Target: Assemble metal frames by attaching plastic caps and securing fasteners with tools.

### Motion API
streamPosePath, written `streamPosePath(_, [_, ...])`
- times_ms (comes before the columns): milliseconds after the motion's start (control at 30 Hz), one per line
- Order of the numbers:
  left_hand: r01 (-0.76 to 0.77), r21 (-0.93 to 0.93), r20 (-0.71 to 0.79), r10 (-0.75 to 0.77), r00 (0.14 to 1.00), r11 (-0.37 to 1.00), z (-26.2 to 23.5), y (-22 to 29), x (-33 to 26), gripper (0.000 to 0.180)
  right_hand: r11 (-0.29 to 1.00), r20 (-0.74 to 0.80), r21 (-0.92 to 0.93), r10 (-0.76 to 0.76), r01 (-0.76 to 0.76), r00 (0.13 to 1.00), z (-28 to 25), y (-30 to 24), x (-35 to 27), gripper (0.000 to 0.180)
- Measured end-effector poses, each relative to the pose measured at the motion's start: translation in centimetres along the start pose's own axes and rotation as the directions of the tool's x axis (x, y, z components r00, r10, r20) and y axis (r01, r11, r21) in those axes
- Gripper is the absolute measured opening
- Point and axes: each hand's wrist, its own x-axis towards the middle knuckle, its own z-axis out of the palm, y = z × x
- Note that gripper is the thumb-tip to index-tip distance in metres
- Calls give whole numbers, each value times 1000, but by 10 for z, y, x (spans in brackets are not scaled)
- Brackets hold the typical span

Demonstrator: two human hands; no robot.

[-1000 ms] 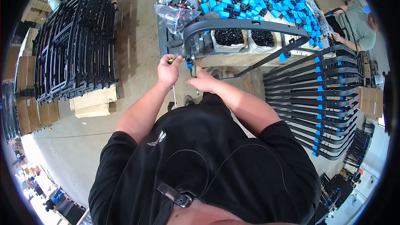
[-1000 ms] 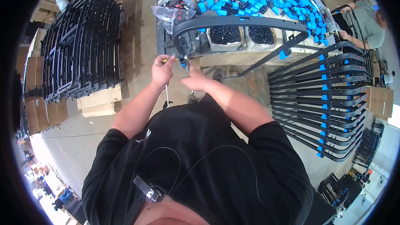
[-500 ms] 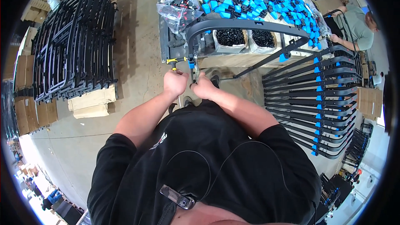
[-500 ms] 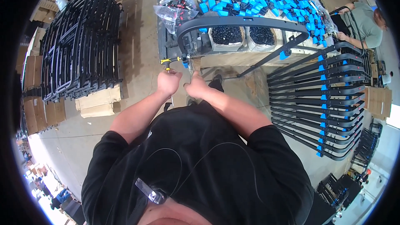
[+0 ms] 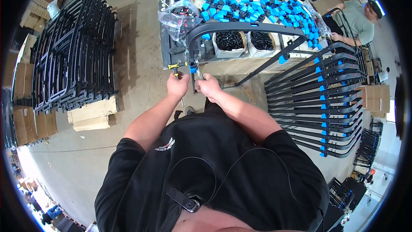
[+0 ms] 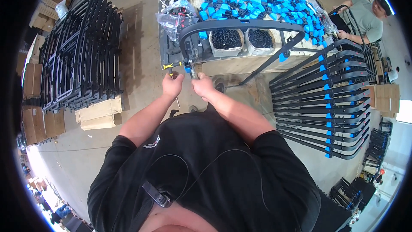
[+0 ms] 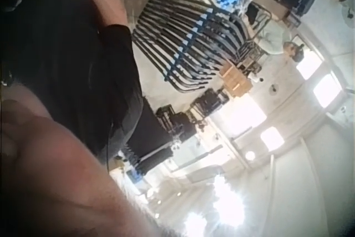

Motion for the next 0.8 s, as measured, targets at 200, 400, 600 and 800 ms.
streamPosePath(200, [362,-471,264,-263,928,804,-14,32,14,24,865,-213,501,141,-16,967,-64,31,12,9])
streamPosePath(400, [410,-509,274,-310,911,757,-24,27,21,29,915,-262,403,122,-7,957,-129,63,-65,5])
streamPosePath(600, [374,-554,121,-373,920,744,-50,25,10,13,950,-416,308,184,-53,891,-186,82,-111,13])
streamPosePath(800, [-297,-339,200,377,904,893,-7,100,-58,19,987,-137,148,-40,60,990,-210,26,-104,32])
